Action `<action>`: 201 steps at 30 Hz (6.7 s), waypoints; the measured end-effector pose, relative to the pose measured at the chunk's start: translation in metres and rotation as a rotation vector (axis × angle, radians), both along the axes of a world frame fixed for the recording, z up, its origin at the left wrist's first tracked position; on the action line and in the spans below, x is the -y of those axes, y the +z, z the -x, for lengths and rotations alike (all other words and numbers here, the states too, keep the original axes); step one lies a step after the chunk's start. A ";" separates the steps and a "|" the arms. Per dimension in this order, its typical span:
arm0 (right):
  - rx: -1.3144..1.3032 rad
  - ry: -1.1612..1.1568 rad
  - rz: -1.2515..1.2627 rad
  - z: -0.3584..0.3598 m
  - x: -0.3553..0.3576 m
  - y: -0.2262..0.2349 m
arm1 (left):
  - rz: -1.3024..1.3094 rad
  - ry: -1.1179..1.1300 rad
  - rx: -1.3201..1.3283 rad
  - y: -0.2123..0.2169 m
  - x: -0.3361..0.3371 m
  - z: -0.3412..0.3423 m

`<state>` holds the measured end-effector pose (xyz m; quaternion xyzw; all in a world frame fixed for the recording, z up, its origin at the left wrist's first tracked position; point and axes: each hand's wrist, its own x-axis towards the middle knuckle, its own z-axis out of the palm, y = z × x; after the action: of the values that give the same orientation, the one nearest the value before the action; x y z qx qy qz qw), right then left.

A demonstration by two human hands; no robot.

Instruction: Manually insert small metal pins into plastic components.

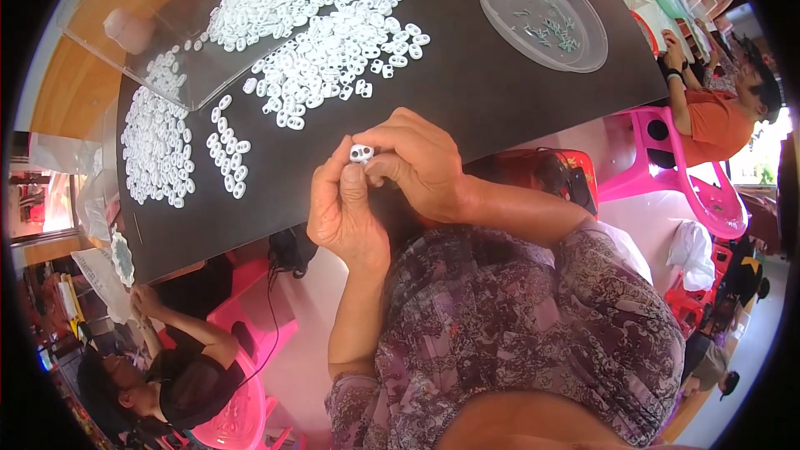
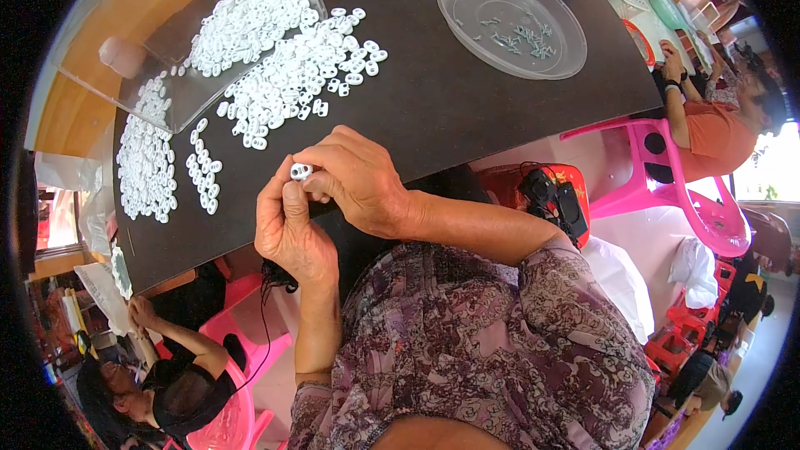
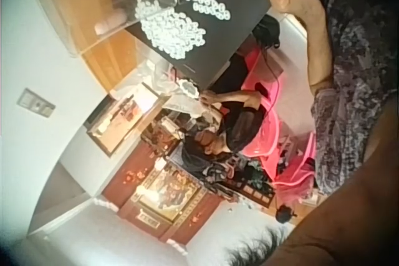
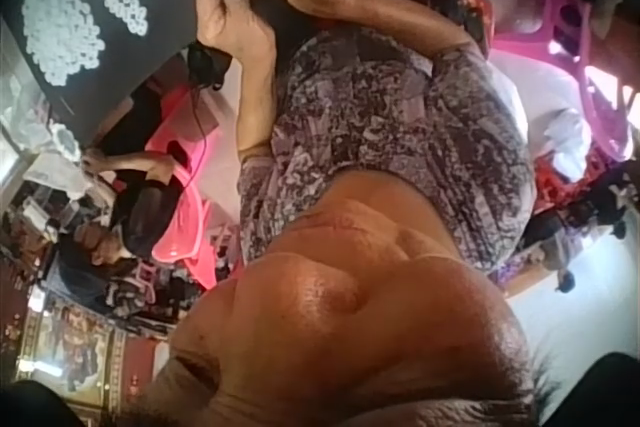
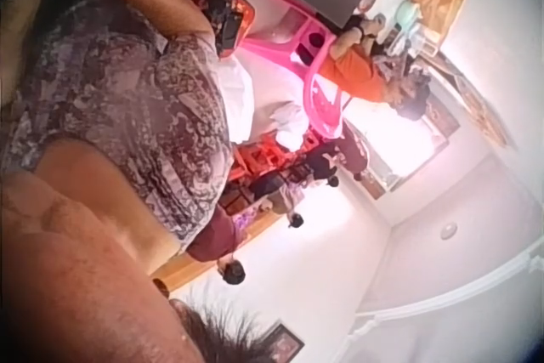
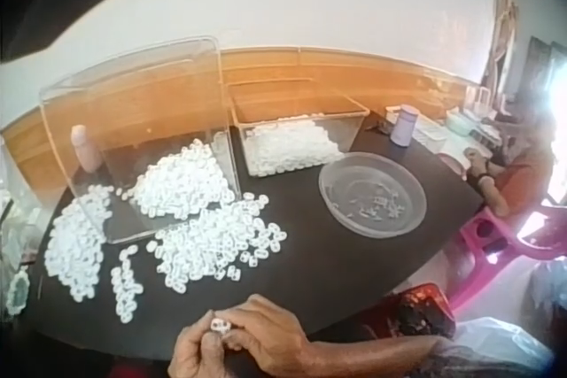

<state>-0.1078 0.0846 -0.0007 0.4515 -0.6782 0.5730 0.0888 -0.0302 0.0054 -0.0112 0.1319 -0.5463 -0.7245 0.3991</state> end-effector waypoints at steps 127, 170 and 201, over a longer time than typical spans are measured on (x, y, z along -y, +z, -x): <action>0.034 -0.231 -0.765 0.253 -0.161 0.033 | 0.261 -0.184 0.400 0.008 -0.022 0.051; 0.900 0.140 -0.230 0.037 -0.037 0.033 | -0.218 -0.293 0.199 0.016 0.005 0.025; 0.737 0.184 -0.383 0.021 -0.032 0.034 | -0.147 -0.252 0.205 0.012 0.010 0.000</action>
<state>-0.1290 0.1167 0.0331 0.2834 -0.7157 0.5654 -0.2964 -0.0298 -0.0043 0.0005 0.1645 -0.5420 -0.7894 0.2366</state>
